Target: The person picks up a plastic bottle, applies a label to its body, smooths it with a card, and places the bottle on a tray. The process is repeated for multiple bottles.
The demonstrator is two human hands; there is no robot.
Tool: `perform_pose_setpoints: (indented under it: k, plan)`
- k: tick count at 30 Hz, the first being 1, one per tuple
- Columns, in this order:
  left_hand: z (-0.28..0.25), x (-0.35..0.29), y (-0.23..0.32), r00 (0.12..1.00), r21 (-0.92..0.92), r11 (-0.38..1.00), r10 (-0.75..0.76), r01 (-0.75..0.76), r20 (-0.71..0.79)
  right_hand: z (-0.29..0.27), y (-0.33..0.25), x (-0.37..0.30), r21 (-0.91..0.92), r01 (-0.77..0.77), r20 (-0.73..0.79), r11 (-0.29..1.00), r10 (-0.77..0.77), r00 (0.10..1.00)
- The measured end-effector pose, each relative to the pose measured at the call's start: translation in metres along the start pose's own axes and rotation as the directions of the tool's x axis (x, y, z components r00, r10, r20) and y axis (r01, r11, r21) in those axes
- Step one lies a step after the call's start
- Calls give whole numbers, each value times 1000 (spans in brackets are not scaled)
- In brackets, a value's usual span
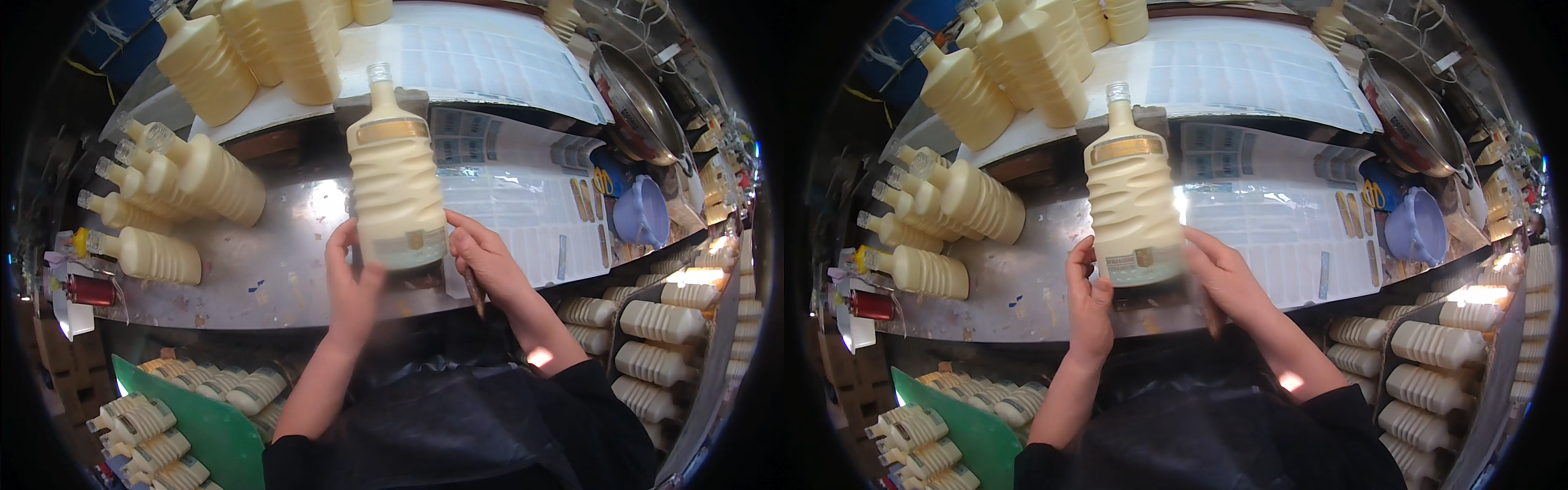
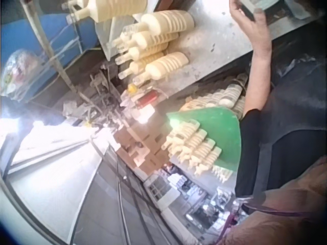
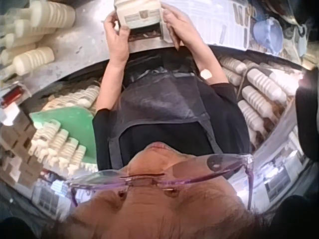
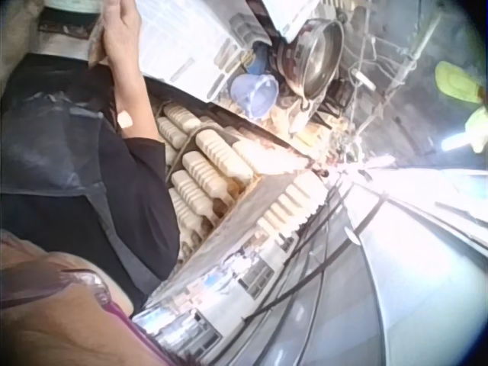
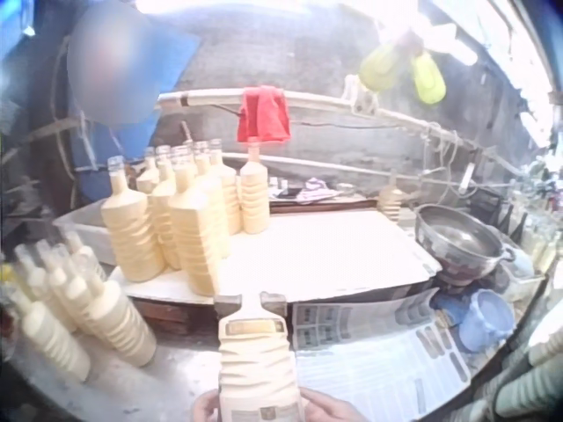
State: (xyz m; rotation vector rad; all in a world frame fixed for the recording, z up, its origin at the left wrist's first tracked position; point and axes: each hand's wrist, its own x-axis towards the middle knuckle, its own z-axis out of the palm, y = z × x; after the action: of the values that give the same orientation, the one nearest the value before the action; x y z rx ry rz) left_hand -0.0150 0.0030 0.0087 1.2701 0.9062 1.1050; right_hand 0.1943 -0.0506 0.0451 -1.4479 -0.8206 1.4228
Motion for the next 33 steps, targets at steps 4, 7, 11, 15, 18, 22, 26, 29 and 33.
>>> perform_pose_setpoints:
  k: [4, 7, 11, 15, 18, 22, 26, 29, 33]
  plan:
    - [2, 6, -7, 998, -11, 998, -60, 60, -9, 9, -4, 1, 10, -3, -5, 1000, 3, 1000]
    - [8, 6, -2, 993, -90, 990, -109, 105, -44, 7, -7, 1, -14, -99, -12, 995, 99, 995]
    - [8, 6, -7, 996, -107, 991, -84, 79, -41, 10, 21, 11, 51, 93, -68, 994, -90, 994]
    - [9, 5, -8, 996, -134, 989, -78, 70, -54, 11, 32, 17, 48, 141, -99, 989, -136, 986]
    - [10, 6, -8, 996, -133, 989, -71, 64, -45, 11, 29, 14, -8, 106, -122, 994, -106, 987]
    - [8, 6, -4, 997, -130, 989, -67, 64, -23, -25, 18, 18, 93, 118, -148, 989, -104, 984]
    - [3, 9, -9, 999, -29, 998, 47, -47, -3, 3, -42, 12, 196, 219, -213, 956, -177, 961]
    - [3, 11, -17, 995, 256, 963, 94, -81, -40, 47, -33, 9, -286, 472, -189, 834, -532, 825]
    - [14, 9, -13, 993, 466, 885, 62, -10, -97, 60, -27, 8, -614, 428, -118, 663, -613, 781]
